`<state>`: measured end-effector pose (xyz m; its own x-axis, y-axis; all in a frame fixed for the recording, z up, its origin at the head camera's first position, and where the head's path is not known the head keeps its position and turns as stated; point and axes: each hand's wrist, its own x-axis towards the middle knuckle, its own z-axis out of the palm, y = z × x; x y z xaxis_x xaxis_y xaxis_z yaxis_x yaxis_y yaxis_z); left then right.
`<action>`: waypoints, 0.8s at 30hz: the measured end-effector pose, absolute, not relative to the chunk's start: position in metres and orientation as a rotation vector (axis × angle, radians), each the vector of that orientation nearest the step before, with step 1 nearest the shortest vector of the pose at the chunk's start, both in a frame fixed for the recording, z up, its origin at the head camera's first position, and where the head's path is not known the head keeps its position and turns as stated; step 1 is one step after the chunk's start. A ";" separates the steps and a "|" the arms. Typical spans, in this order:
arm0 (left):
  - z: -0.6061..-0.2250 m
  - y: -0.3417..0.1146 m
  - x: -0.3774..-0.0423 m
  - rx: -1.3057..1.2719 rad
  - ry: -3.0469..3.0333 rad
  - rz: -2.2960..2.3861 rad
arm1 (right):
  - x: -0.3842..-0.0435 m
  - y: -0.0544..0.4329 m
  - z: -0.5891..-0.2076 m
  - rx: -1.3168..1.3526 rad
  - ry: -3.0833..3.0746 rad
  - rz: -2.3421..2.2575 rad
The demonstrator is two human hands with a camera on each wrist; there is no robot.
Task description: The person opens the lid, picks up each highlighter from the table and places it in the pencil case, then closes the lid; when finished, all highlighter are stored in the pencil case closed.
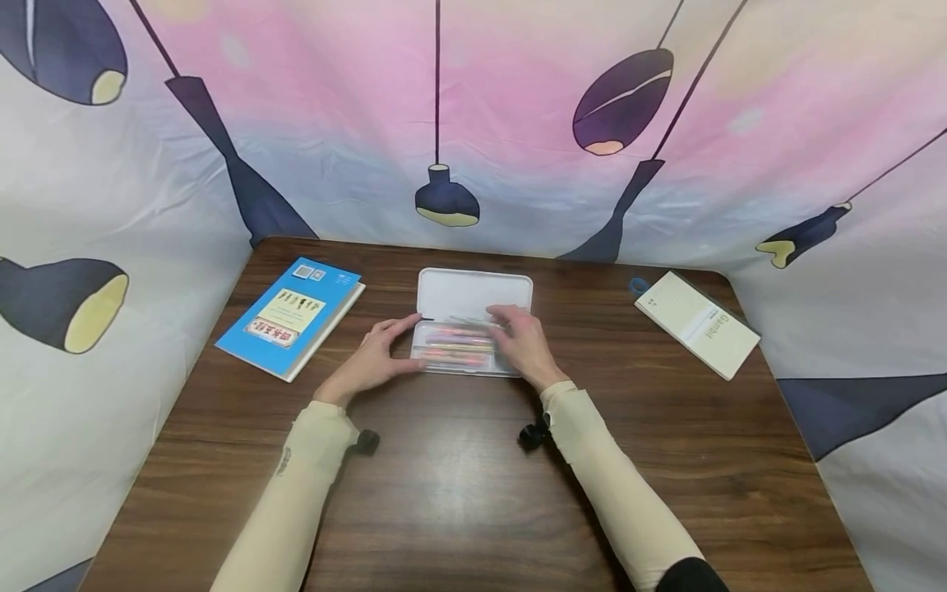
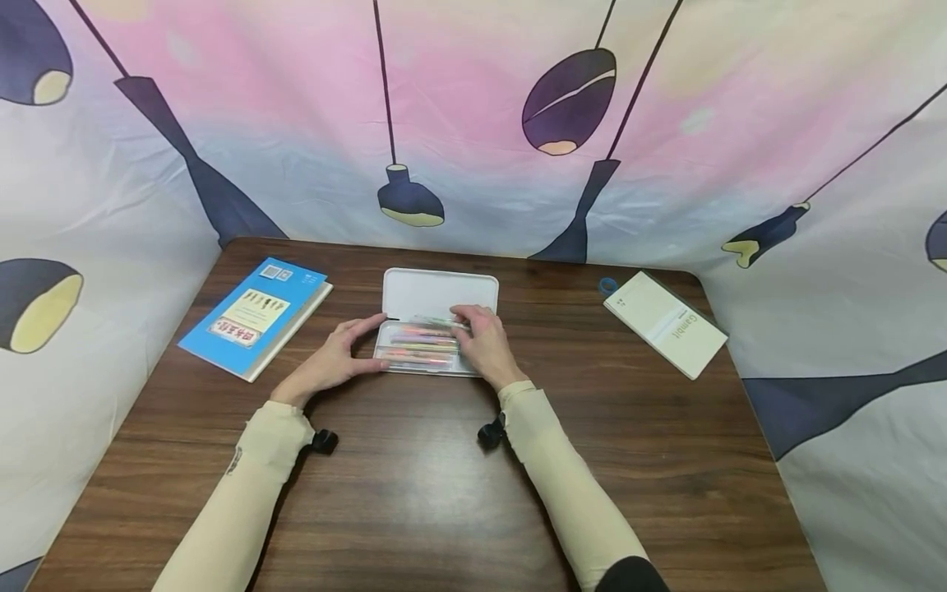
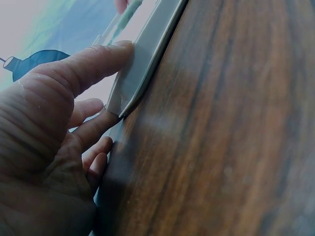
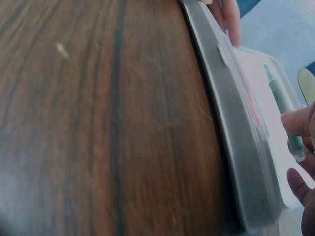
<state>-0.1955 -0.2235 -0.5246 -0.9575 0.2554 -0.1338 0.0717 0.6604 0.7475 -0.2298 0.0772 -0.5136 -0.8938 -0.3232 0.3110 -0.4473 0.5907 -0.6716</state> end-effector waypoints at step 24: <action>-0.526 -0.223 -0.196 0.241 2.647 1.165 | -0.235 0.060 -0.516 0.757 -2.812 1.112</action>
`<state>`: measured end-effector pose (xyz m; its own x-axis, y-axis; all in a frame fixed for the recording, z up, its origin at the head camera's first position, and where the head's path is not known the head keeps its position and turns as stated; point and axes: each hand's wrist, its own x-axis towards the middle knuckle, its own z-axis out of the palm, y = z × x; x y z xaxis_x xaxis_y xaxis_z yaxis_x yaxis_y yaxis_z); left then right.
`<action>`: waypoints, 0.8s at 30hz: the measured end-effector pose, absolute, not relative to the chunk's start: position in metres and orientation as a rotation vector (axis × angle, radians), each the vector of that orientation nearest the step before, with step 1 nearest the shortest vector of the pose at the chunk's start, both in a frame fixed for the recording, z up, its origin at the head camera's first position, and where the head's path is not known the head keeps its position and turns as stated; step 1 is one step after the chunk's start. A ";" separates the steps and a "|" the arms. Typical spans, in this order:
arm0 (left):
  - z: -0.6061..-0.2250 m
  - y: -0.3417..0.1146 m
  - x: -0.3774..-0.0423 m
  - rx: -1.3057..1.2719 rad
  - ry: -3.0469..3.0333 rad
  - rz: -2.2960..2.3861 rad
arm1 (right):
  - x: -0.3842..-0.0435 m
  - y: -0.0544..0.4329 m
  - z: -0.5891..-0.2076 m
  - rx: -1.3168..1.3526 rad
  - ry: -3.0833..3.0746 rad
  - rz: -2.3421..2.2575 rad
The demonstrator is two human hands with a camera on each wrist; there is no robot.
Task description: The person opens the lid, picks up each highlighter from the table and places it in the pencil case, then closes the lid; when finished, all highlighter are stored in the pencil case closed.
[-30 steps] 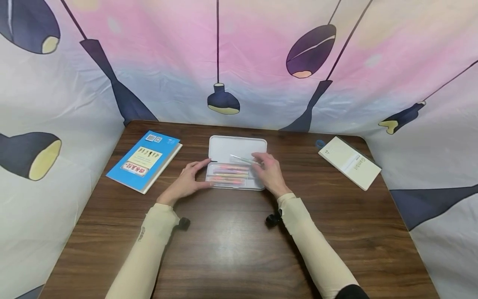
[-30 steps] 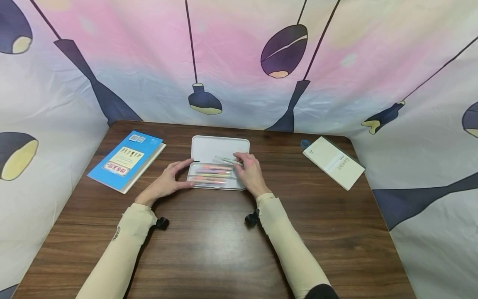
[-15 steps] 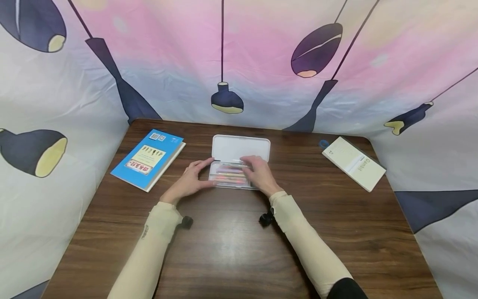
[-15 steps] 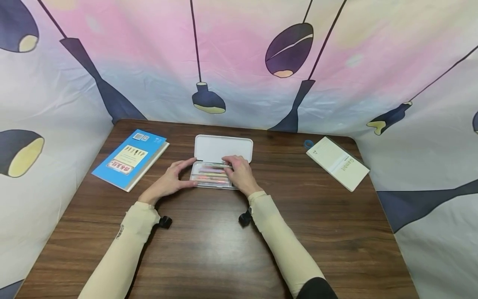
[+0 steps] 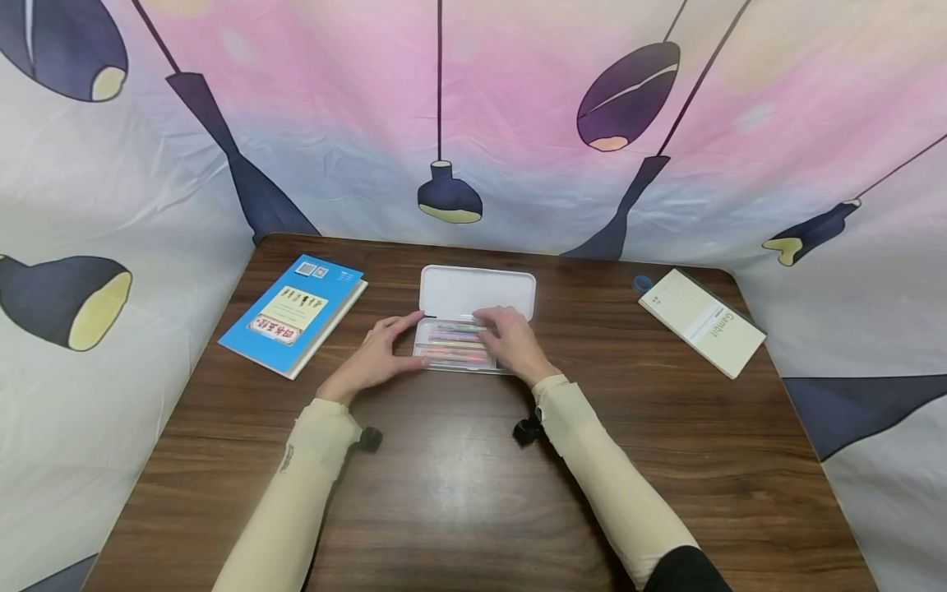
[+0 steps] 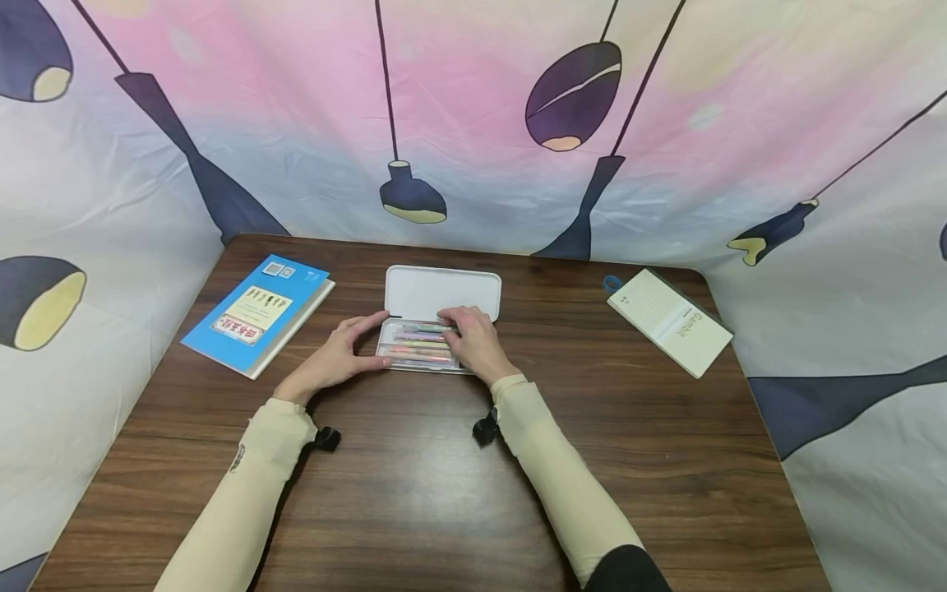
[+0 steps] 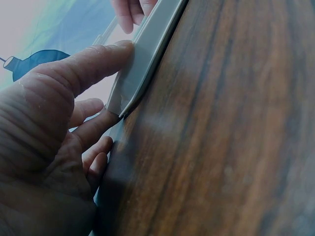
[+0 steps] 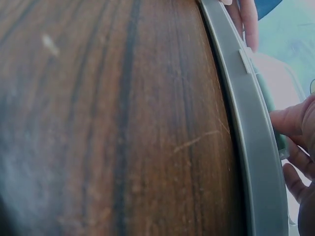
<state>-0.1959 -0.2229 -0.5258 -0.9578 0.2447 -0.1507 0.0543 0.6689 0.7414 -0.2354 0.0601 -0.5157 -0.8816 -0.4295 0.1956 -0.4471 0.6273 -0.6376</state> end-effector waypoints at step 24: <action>-0.527 -0.223 -0.197 0.240 2.651 1.173 | -0.244 0.082 -0.506 0.656 -2.648 1.208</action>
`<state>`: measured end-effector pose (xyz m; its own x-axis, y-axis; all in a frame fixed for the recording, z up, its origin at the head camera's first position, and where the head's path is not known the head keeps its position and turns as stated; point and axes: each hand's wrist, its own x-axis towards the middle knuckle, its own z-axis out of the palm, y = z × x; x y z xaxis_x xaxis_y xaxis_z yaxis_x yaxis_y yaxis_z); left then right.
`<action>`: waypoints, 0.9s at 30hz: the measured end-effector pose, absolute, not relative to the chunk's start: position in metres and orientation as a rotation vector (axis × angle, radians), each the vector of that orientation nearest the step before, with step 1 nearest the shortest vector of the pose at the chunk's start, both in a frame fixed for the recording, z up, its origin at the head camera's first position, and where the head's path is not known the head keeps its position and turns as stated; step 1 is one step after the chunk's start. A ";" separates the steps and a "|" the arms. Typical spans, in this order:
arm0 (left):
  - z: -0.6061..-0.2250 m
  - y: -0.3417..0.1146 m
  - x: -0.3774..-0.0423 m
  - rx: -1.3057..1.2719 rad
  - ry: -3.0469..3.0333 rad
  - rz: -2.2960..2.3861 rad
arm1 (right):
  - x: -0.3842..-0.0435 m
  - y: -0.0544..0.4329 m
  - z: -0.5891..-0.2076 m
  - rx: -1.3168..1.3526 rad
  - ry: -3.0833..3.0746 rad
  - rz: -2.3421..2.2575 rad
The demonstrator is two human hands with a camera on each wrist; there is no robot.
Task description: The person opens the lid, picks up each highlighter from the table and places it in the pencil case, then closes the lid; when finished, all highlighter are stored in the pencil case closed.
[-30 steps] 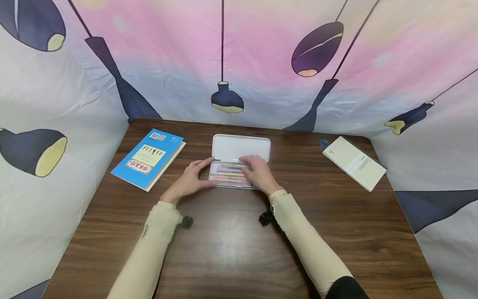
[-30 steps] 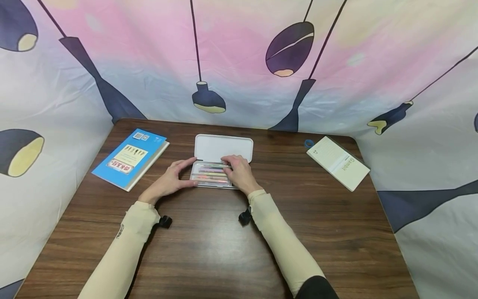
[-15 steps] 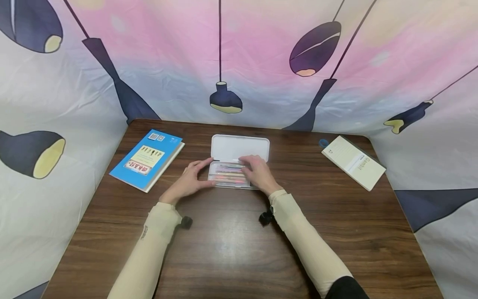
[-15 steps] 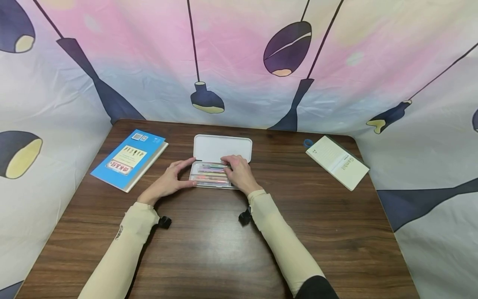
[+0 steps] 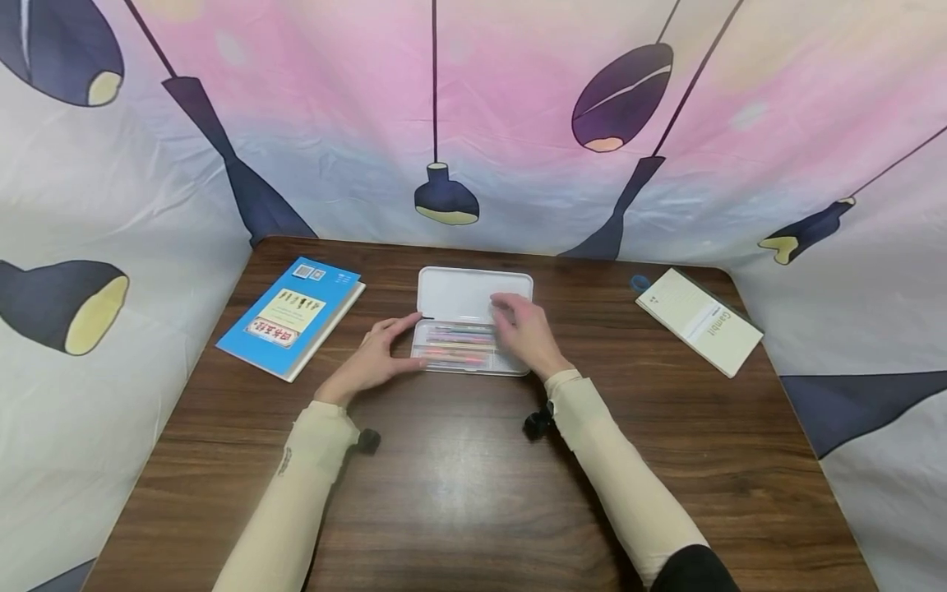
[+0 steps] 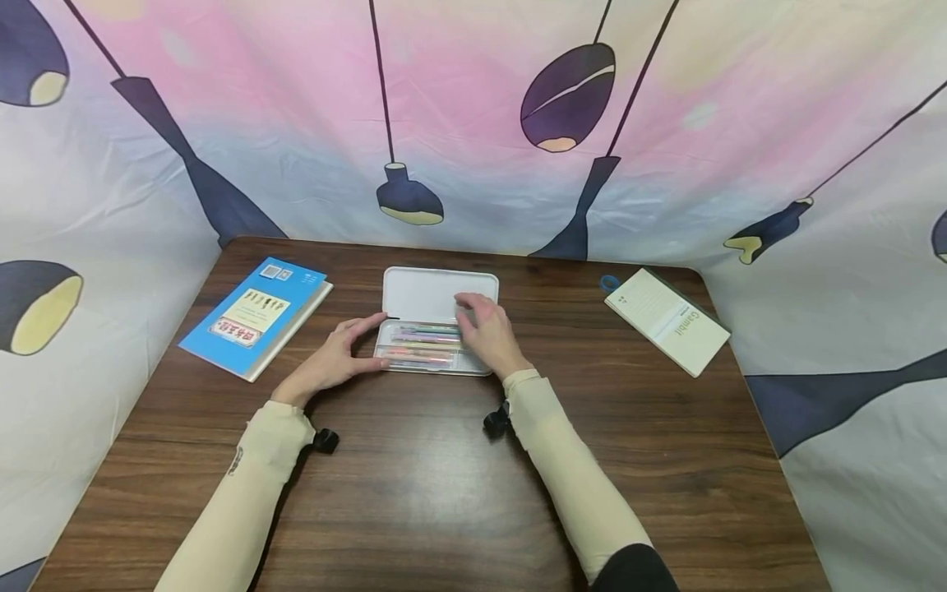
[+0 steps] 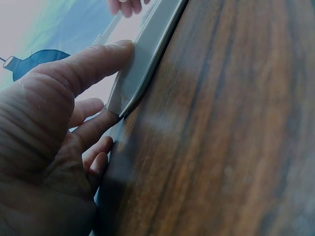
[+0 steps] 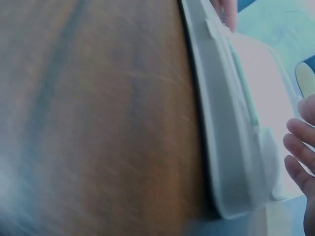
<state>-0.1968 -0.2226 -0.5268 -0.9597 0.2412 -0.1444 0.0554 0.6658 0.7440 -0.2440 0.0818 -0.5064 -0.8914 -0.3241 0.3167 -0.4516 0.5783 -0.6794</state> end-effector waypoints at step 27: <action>-0.525 -0.222 -0.197 0.280 2.662 1.213 | -0.273 0.090 -0.486 0.431 -2.672 1.118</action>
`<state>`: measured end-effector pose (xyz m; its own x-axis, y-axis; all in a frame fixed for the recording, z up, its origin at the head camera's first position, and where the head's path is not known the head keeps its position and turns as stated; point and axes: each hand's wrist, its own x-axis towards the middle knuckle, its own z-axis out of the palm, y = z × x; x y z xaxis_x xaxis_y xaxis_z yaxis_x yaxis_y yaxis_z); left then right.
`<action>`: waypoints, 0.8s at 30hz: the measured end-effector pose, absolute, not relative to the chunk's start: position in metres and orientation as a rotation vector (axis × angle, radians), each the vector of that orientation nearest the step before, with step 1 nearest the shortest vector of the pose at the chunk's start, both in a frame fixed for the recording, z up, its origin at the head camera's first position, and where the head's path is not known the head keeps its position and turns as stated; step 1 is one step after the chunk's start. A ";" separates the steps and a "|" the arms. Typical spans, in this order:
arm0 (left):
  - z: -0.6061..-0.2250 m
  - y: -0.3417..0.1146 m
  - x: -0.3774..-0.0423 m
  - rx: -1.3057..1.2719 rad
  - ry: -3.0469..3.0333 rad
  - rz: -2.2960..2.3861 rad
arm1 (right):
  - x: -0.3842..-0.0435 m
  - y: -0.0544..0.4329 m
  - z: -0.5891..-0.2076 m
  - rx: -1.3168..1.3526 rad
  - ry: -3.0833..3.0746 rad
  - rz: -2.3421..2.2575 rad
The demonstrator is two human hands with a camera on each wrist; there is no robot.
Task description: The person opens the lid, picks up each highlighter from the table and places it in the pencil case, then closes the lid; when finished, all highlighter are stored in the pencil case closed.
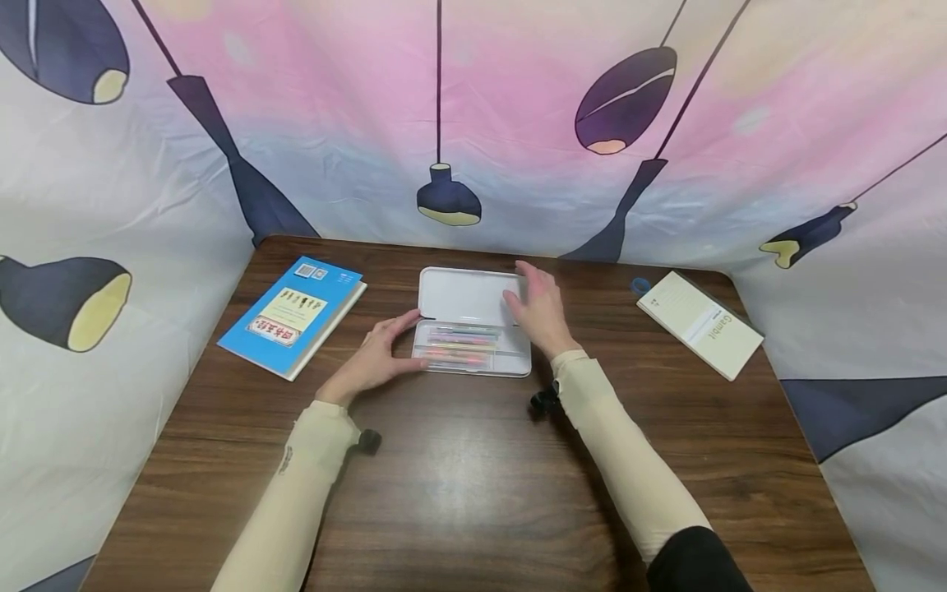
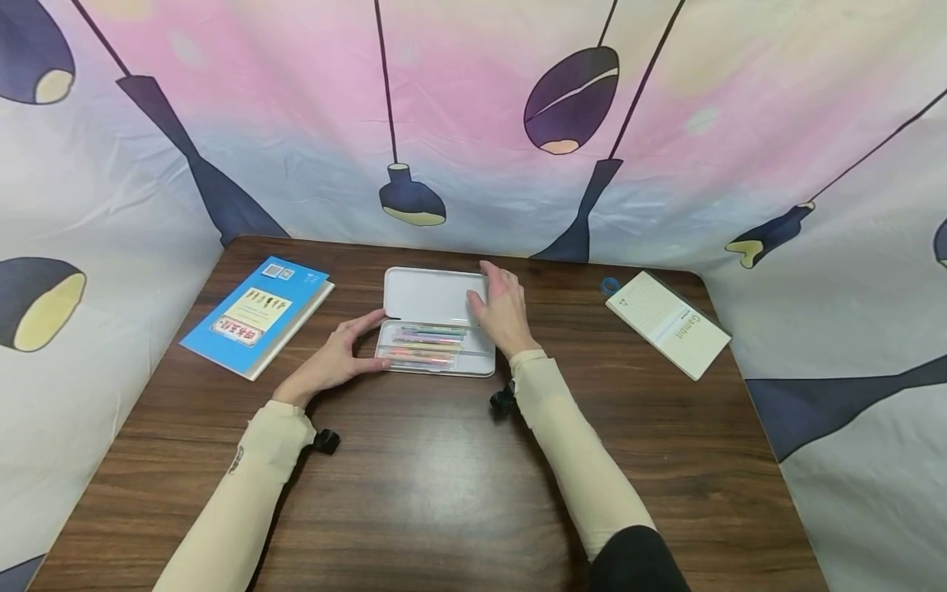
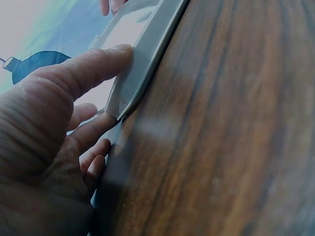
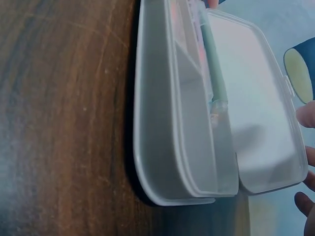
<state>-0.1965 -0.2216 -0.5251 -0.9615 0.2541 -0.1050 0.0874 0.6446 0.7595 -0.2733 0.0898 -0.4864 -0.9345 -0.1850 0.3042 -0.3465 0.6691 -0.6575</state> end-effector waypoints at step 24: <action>-0.525 -0.222 -0.198 0.322 2.655 1.262 | -0.188 0.107 -0.497 0.638 -2.372 1.140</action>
<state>-0.1982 -0.2225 -0.5253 -0.9596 0.2719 -0.0726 0.1154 0.6154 0.7797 -0.1879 0.1070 -0.4975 -0.8014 -0.2166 0.5575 -0.5707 0.5557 -0.6045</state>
